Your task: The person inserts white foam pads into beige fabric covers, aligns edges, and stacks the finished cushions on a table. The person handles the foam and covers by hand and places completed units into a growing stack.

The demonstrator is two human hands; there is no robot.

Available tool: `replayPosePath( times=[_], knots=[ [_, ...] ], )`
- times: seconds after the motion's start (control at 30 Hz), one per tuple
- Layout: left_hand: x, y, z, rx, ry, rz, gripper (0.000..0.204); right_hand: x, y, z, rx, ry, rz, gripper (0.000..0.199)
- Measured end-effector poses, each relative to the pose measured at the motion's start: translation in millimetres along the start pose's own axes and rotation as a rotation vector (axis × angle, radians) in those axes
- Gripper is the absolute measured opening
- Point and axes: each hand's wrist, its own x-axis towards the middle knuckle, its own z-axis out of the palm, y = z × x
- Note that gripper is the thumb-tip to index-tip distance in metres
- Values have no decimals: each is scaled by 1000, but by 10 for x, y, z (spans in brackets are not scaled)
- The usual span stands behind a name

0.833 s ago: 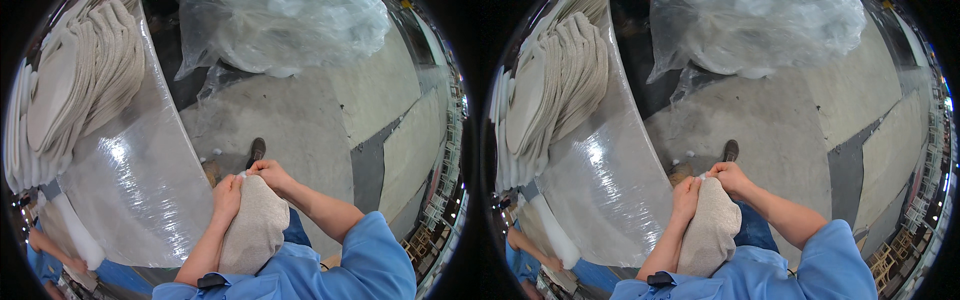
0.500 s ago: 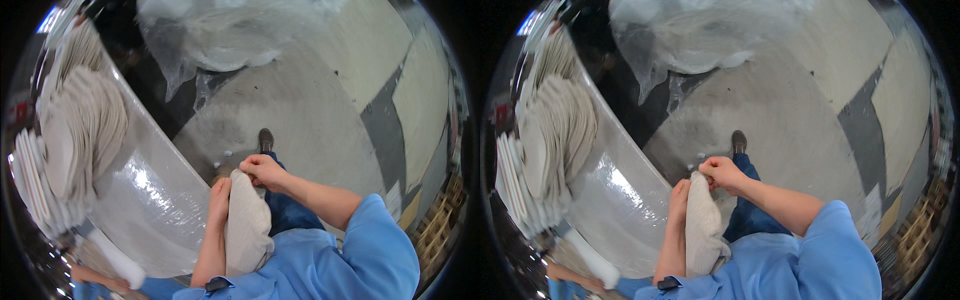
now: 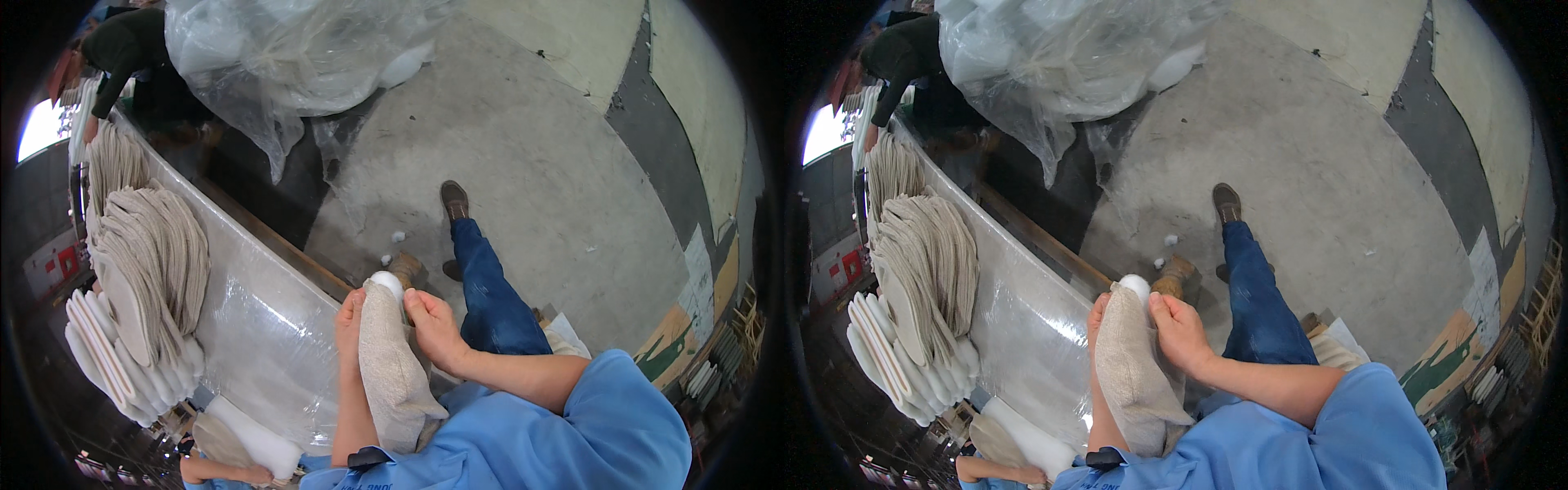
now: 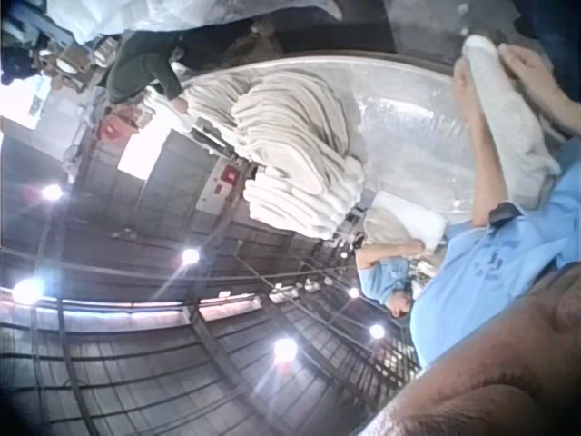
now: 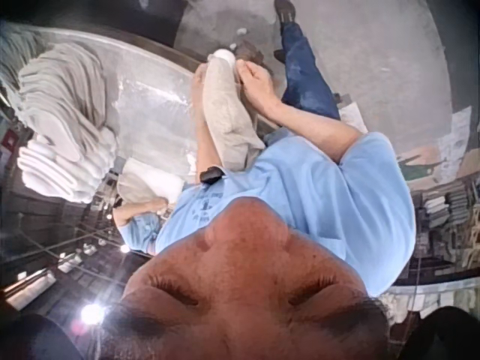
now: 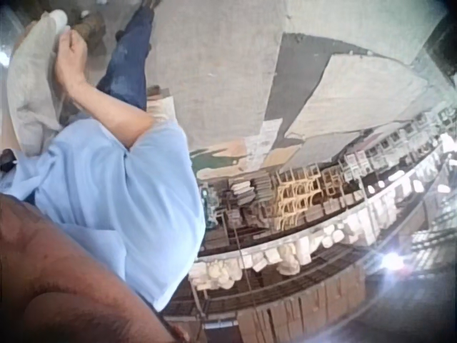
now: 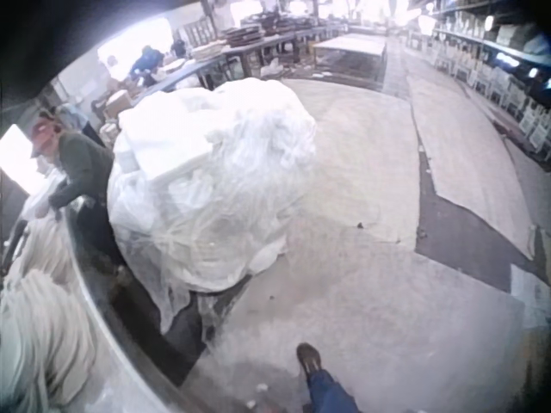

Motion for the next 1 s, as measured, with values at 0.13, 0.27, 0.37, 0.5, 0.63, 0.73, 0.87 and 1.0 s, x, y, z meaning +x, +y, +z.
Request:
replayPosePath(
  times=[0.13,0.27,0.37,0.5,0.63,0.73,0.87,1.0],
  knots=[
    [-9,40,148,158,41,113,32,18,-26,8,-69,74,-3,50],
    [45,-9,144,237,99,138,37,27,20,-15,-188,106,-57,52],
    [98,44,271,311,144,74,42,70,83,-60,-195,42,-81,51],
    [192,-62,123,350,63,75,41,267,267,-214,-319,52,-118,44],
    [101,8,17,360,-48,53,39,608,-707,-45,-458,-144,-240,34],
    [-90,174,-8,215,-151,-27,39,832,-1217,90,-753,-495,186,30],
    [-252,76,-86,360,-108,51,36,938,-1403,260,-962,-609,284,23],
    [-292,20,26,640,155,273,33,928,-1155,224,-1099,-478,129,28]
  ],
)
